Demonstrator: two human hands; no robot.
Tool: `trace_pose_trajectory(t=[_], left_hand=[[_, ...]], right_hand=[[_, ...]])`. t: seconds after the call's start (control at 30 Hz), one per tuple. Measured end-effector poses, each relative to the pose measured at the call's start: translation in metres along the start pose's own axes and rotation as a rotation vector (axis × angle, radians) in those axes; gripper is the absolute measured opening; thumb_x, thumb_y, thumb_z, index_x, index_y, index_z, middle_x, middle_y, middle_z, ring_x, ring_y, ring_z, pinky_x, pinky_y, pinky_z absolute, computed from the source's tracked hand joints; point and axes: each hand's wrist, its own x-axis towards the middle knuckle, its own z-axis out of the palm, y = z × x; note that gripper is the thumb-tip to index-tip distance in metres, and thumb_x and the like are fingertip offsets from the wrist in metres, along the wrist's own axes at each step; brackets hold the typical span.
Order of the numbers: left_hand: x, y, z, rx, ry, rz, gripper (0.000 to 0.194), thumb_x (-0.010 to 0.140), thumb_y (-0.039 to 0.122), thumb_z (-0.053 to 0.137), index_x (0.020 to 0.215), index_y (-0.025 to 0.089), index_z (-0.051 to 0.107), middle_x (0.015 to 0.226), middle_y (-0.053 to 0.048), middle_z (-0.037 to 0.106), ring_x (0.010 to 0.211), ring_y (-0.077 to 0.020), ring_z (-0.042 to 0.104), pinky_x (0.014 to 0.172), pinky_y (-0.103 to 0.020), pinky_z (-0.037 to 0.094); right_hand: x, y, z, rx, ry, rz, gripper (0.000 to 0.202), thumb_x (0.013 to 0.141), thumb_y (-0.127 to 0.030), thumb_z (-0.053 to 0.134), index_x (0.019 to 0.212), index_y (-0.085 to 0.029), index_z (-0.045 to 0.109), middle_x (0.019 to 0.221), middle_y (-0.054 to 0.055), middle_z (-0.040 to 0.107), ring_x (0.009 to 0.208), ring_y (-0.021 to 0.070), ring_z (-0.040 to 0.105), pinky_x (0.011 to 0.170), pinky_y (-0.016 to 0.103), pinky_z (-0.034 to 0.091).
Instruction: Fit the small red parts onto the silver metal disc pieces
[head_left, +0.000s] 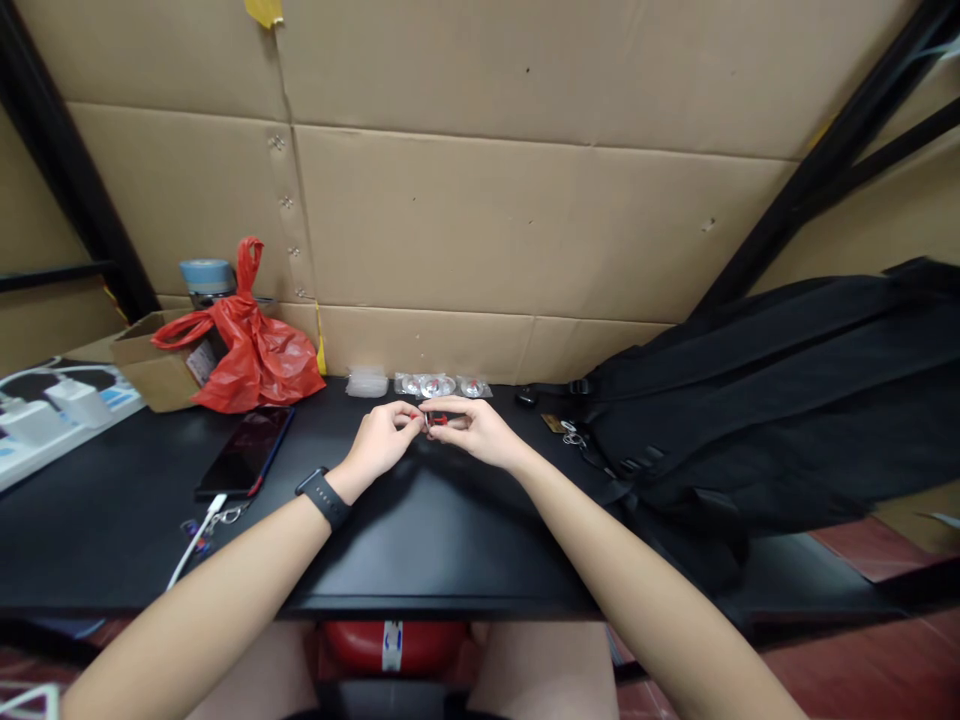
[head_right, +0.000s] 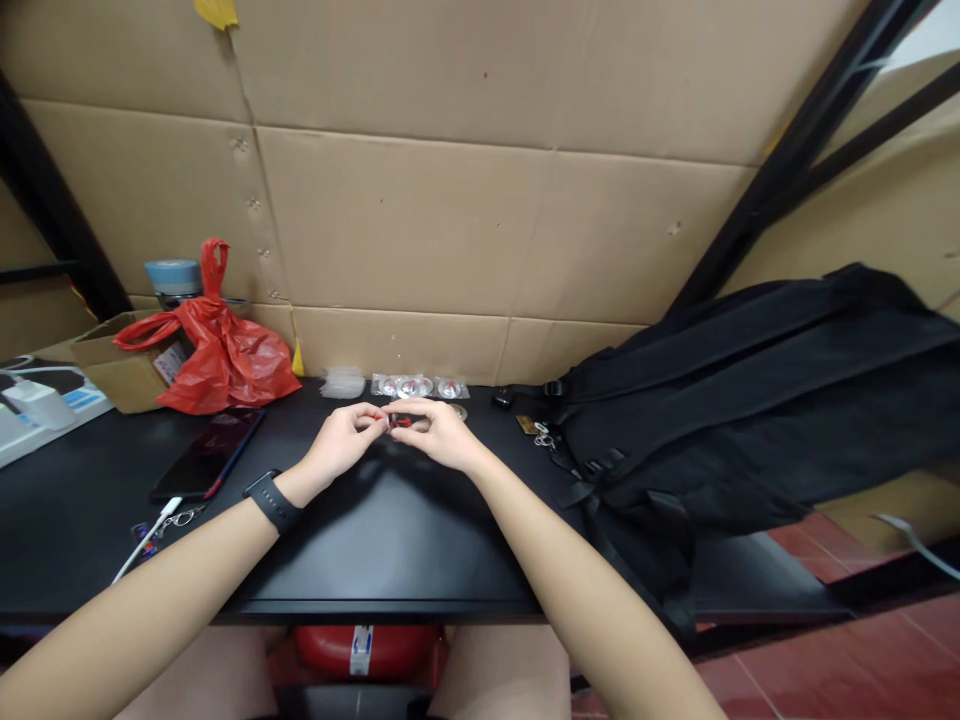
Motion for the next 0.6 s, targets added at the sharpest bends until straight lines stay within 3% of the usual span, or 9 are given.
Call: trace_pose_trajectory(t=[0.1,0.27,0.37,0.47,0.6], left_hand=[[0.000,-0.001,0.001,-0.007,-0.013,0.001,0.015,0.085,0.032,0.060,0.089,0.021,0.070,0.088,-0.003,0.078,0.085,-0.0214,0.074,0.078,-0.028,0.054],[0.003,0.002,-0.003,0.041,-0.012,0.023,0.015,0.084,0.031,0.061,0.094,0.022,0.066,0.090,-0.003,0.077,0.086,-0.0203,0.072,0.082,-0.030,0.053],[0.008,-0.002,-0.016,0.311,0.094,0.006,0.019,0.087,0.033,0.058,0.101,0.023,0.066,0.099,-0.006,0.075,0.098,-0.0260,0.068,0.090,-0.041,0.050],[0.014,-0.013,-0.033,0.693,0.178,0.022,0.024,0.090,0.037,0.054,0.099,0.023,0.070,0.119,-0.013,0.068,0.119,-0.0365,0.053,0.097,-0.056,0.041],[0.020,-0.033,-0.048,0.820,0.152,0.029,0.031,0.094,0.038,0.046,0.111,0.027,0.070,0.139,-0.011,0.057,0.126,-0.0360,0.045,0.100,-0.056,0.038]], right_hand=[[-0.001,0.000,0.001,-0.025,-0.006,0.011,0.053,0.067,-0.033,0.085,0.117,-0.021,0.072,0.128,0.009,0.065,0.084,0.0193,0.074,0.079,0.033,0.062],[0.000,-0.004,0.000,-0.238,0.063,-0.021,0.045,0.073,-0.028,0.079,0.117,-0.023,0.072,0.115,0.008,0.071,0.078,0.0178,0.072,0.069,0.030,0.060],[0.000,-0.006,-0.006,-0.466,0.070,-0.101,0.041,0.075,-0.022,0.077,0.116,-0.027,0.073,0.116,0.007,0.071,0.092,0.0203,0.069,0.073,0.031,0.058],[0.000,-0.004,-0.015,-0.578,0.047,-0.134,0.043,0.075,-0.013,0.074,0.116,-0.027,0.073,0.119,0.008,0.070,0.100,0.0215,0.067,0.078,0.034,0.056],[-0.001,0.002,-0.020,-0.619,0.012,-0.125,0.046,0.074,-0.005,0.070,0.115,-0.025,0.072,0.116,0.008,0.069,0.102,0.0216,0.066,0.087,0.038,0.054]])
